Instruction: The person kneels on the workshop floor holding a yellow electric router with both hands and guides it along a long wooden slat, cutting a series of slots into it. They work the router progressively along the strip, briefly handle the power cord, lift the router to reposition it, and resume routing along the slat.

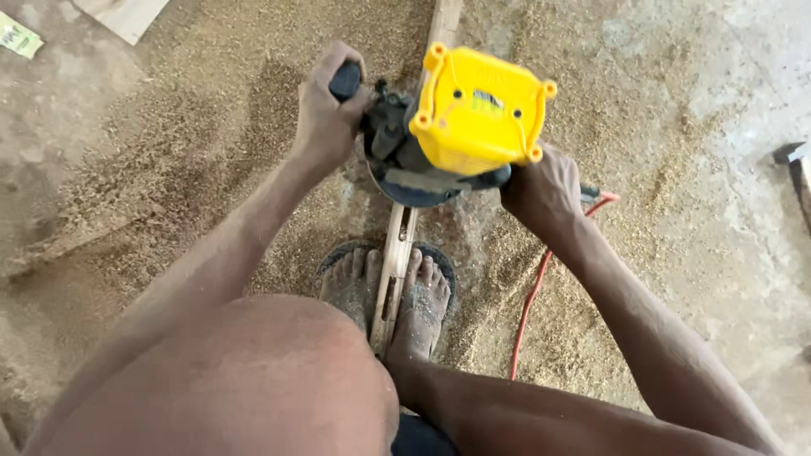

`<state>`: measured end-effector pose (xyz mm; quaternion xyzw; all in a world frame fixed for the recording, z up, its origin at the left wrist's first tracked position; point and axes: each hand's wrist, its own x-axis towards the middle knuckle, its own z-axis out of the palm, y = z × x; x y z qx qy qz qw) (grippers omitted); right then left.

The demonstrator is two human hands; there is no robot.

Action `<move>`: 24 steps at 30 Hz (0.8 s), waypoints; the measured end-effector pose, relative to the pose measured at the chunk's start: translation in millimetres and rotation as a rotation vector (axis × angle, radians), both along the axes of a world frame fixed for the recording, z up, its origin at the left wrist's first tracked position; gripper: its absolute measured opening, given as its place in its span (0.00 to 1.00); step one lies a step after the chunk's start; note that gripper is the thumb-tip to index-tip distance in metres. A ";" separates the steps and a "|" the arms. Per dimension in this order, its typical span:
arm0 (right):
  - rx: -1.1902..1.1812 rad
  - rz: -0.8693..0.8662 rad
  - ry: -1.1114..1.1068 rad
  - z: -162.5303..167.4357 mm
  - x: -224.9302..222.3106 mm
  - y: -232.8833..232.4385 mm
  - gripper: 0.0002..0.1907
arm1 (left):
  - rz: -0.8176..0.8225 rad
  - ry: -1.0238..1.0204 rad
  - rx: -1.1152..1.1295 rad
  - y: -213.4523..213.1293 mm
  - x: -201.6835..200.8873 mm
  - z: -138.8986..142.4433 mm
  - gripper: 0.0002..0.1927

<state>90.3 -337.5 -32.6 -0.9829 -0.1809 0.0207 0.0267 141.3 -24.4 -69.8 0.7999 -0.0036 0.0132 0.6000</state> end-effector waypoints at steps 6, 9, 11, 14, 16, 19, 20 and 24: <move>0.024 -0.018 0.018 -4.1 -12.7 4.1 0.08 | -0.014 -0.141 0.035 3.8 -18.3 2.0 0.08; 0.074 -0.133 0.105 -10.2 -2.9 1.4 0.09 | -0.027 -0.085 0.027 3.8 -2.6 -6.9 0.05; 0.107 -0.052 -0.030 -12.6 11.6 -3.9 0.06 | -0.040 -0.071 0.014 2.0 11.9 -12.4 0.06; -0.088 -0.135 0.101 -14.9 40.7 -10.4 0.06 | -0.065 -0.236 -0.024 1.8 42.8 -15.1 0.13; -0.001 -0.169 0.069 -13.9 55.0 -10.6 0.08 | -0.066 -0.306 -0.040 -0.7 52.3 -11.4 0.16; 0.178 -0.190 -0.009 -4.9 58.8 -3.2 0.13 | -0.043 -0.318 -0.068 -4.6 54.1 5.3 0.14; 0.156 -0.204 0.032 1.1 59.6 -0.6 0.14 | -0.040 -0.291 -0.053 -6.1 54.1 13.0 0.15; 0.084 -0.194 0.183 32.6 68.0 3.5 0.16 | -0.054 -0.126 0.051 -7.6 67.8 40.1 0.09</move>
